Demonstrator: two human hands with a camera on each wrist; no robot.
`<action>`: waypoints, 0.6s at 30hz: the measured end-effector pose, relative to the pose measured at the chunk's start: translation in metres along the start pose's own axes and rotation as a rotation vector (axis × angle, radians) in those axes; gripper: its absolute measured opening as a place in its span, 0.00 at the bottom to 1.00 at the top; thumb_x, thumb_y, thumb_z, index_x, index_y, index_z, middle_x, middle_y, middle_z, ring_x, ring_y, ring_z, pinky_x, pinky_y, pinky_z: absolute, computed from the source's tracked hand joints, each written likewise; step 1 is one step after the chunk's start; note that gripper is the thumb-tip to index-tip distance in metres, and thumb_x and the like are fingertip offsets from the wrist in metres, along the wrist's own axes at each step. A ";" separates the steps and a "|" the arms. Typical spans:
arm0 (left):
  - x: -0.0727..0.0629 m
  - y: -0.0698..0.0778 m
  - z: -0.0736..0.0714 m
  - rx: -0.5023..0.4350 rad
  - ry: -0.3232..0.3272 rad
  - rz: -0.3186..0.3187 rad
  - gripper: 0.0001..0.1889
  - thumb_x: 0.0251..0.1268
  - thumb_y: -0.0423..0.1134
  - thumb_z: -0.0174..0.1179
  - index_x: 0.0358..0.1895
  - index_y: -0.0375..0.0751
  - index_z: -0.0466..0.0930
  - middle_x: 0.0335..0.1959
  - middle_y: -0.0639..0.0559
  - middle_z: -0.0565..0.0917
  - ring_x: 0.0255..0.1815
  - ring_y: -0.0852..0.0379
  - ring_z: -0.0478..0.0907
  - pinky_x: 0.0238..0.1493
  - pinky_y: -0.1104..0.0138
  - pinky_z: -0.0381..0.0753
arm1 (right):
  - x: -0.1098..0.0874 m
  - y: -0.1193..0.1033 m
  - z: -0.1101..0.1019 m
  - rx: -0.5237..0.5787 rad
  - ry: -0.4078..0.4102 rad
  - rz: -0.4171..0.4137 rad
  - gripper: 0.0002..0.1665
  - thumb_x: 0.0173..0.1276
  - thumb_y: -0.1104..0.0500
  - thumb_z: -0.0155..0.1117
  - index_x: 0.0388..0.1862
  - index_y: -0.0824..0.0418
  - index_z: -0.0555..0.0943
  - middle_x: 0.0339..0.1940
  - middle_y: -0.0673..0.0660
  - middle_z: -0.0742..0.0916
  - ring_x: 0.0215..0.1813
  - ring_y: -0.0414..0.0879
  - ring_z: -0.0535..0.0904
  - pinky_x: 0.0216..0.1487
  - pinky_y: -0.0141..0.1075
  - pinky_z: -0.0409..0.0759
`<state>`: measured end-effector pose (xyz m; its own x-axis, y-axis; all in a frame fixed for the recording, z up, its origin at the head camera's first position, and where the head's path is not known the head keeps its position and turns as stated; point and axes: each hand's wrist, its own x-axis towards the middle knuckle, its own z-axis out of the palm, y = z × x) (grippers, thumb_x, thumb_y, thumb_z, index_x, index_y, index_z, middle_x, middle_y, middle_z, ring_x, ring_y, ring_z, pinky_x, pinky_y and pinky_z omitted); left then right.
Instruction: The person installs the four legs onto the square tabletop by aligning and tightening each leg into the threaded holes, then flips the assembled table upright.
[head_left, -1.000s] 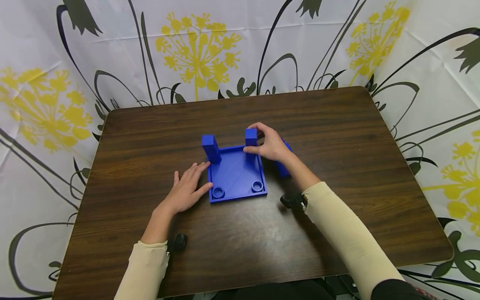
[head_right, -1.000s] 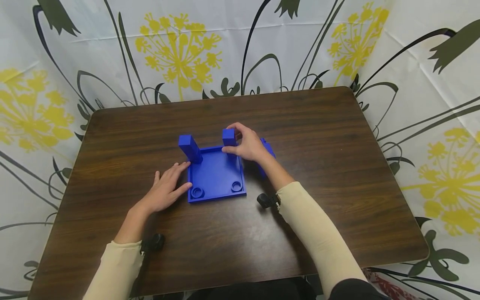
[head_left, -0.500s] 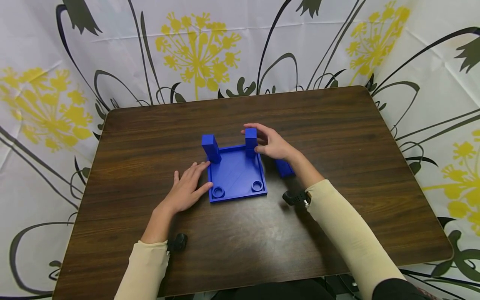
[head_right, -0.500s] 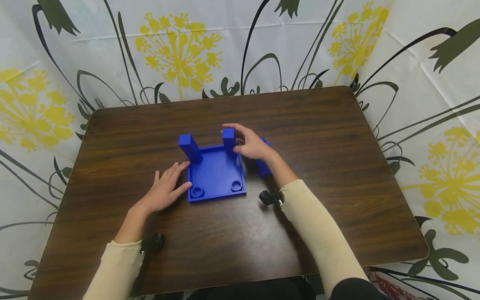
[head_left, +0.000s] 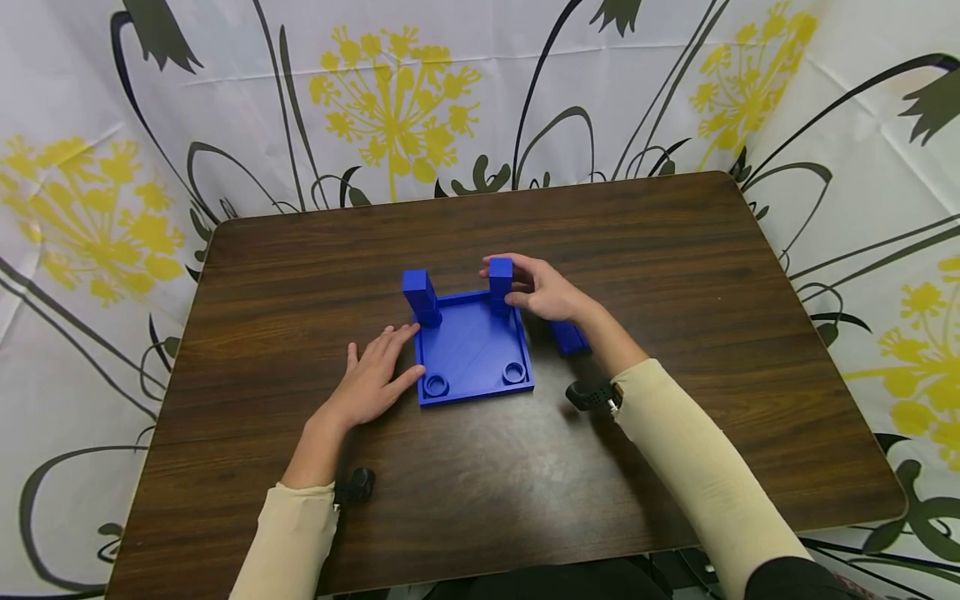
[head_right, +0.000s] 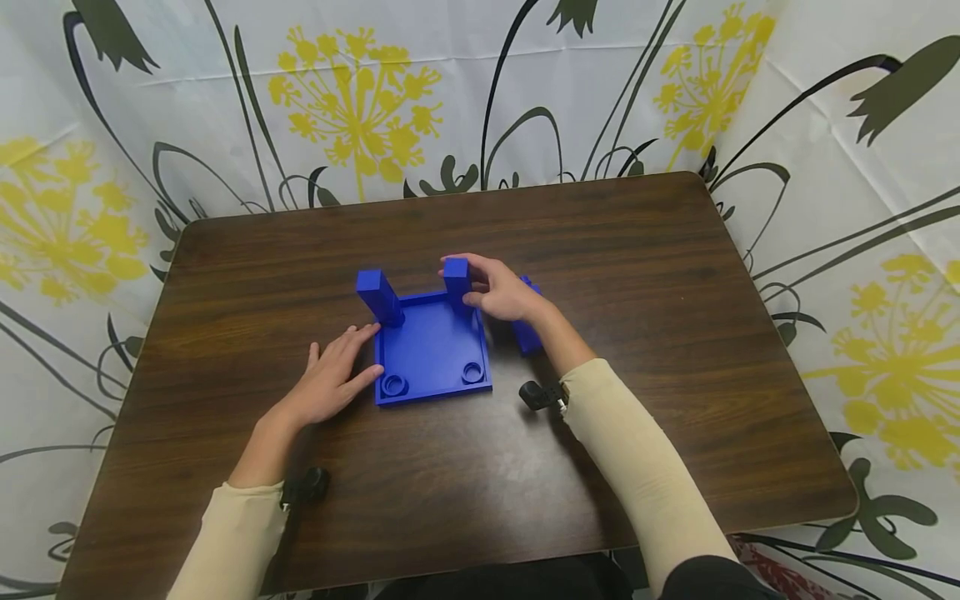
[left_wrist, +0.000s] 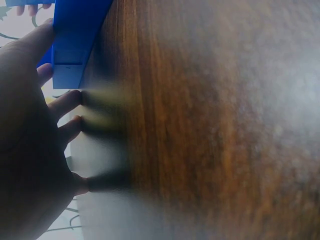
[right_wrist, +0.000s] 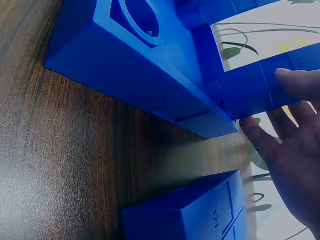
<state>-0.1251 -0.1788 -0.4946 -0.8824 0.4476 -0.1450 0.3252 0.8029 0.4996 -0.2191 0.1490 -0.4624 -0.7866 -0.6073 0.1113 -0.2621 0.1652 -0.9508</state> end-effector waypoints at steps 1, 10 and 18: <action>0.000 0.000 0.000 -0.001 -0.001 0.000 0.36 0.73 0.62 0.47 0.79 0.59 0.47 0.78 0.47 0.54 0.79 0.43 0.42 0.64 0.30 0.30 | 0.000 0.002 -0.001 0.000 -0.001 -0.005 0.35 0.65 0.77 0.58 0.71 0.65 0.67 0.64 0.65 0.79 0.67 0.53 0.73 0.66 0.48 0.68; 0.000 -0.001 0.001 0.000 -0.007 -0.008 0.36 0.73 0.63 0.47 0.79 0.60 0.46 0.79 0.48 0.53 0.79 0.44 0.41 0.65 0.30 0.29 | -0.001 0.004 -0.002 -0.009 0.016 0.011 0.35 0.65 0.74 0.64 0.71 0.66 0.69 0.64 0.67 0.78 0.66 0.54 0.74 0.66 0.48 0.69; 0.000 0.000 0.001 0.001 -0.004 -0.007 0.36 0.73 0.63 0.47 0.79 0.60 0.47 0.79 0.48 0.53 0.79 0.44 0.41 0.65 0.30 0.29 | -0.007 -0.028 0.001 -0.061 0.040 0.064 0.34 0.64 0.73 0.65 0.69 0.71 0.69 0.66 0.67 0.75 0.68 0.60 0.70 0.64 0.53 0.70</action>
<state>-0.1250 -0.1786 -0.4959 -0.8833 0.4435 -0.1517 0.3194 0.8064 0.4977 -0.2057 0.1479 -0.4364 -0.8241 -0.5628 0.0633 -0.2432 0.2507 -0.9370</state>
